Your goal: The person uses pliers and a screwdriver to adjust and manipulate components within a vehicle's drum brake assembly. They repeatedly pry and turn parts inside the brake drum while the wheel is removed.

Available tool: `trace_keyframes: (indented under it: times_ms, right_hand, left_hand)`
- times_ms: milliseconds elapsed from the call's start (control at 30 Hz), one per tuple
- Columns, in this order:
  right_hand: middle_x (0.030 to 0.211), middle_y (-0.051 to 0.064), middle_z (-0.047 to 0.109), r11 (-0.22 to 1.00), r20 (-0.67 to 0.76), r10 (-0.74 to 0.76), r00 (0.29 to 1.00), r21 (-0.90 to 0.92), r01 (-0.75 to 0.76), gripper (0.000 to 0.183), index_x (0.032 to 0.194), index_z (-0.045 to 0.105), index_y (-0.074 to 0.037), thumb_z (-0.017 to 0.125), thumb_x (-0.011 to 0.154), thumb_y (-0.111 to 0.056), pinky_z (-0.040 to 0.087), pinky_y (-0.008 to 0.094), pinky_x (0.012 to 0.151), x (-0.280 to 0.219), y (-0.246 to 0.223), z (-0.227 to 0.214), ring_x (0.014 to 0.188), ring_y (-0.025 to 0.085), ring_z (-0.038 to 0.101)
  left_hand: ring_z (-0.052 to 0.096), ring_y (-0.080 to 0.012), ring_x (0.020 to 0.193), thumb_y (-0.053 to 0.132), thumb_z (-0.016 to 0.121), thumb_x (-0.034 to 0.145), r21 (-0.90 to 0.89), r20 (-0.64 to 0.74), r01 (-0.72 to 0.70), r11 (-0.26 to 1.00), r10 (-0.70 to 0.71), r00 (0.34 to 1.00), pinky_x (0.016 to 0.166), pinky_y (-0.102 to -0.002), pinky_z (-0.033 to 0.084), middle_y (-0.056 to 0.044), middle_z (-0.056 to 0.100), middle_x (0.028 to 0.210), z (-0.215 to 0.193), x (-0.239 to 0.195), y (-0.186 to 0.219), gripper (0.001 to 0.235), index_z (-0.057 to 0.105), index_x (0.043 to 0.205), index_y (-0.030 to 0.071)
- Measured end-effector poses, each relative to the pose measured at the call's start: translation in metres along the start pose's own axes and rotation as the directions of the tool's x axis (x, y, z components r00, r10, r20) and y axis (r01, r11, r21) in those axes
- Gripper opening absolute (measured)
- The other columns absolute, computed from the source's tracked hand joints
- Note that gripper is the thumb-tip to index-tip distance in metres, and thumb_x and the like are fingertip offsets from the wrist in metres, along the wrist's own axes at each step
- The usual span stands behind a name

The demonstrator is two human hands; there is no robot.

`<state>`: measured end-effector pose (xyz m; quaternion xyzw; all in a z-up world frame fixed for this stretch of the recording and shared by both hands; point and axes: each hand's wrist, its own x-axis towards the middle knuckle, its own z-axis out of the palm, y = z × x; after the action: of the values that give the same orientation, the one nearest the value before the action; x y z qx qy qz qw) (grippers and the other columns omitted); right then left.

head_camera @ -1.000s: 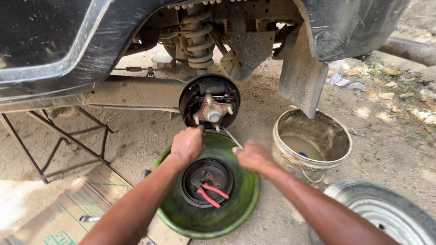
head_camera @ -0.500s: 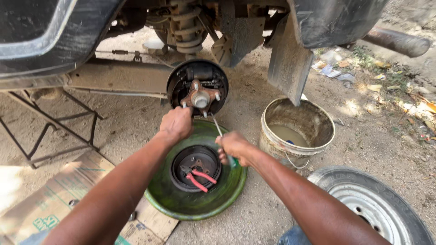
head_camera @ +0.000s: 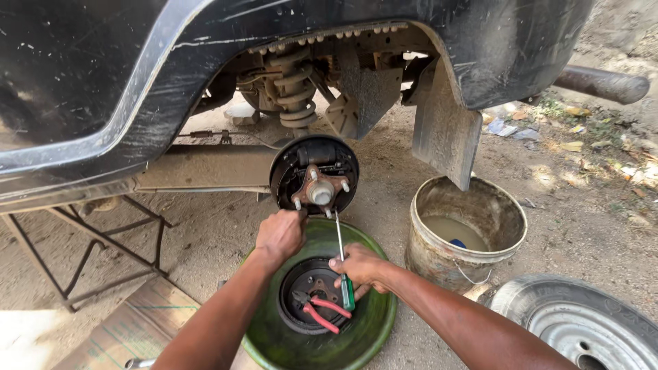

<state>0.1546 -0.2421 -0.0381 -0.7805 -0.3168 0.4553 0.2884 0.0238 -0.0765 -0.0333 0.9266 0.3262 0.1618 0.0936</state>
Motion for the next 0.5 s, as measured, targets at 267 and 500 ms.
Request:
trace_keyframes:
  times_ms: [267, 500]
  right_hand:
    - [0.079, 0.011, 0.071, 0.996, 0.096, 0.024, 0.995, -0.092, -0.015, 0.04, 0.123, 0.061, -0.001, 0.056, 0.1, -0.033, 0.055, 0.037, 0.047, -0.021, -0.022, -0.051, 0.055, 0.022, 0.068]
    - [0.072, 0.007, 0.071, 0.998, 0.026, -0.031, 0.999, -0.05, 0.032, 0.044, 0.123, 0.07, -0.002, 0.06, 0.1, -0.038, 0.048, 0.026, 0.04, -0.032, -0.023, -0.059, 0.047, 0.013, 0.062]
  left_hand:
    - [0.07, -0.0454, 0.094, 0.034, 0.063, 0.094, -0.158, -0.013, 0.062, 0.985, -0.065, 0.998, 0.087, -0.055, 0.056, -0.025, 0.072, 0.099, 0.003, 0.012, -0.011, 0.029, 0.076, 0.106, 0.011]
    - [0.08, -0.039, 0.092, 0.029, 0.057, 0.093, -0.303, 0.446, 0.343, 0.889, -0.186, 0.876, 0.082, -0.054, 0.065, -0.021, 0.08, 0.099, 0.006, 0.043, -0.027, 0.025, 0.072, 0.106, 0.015]
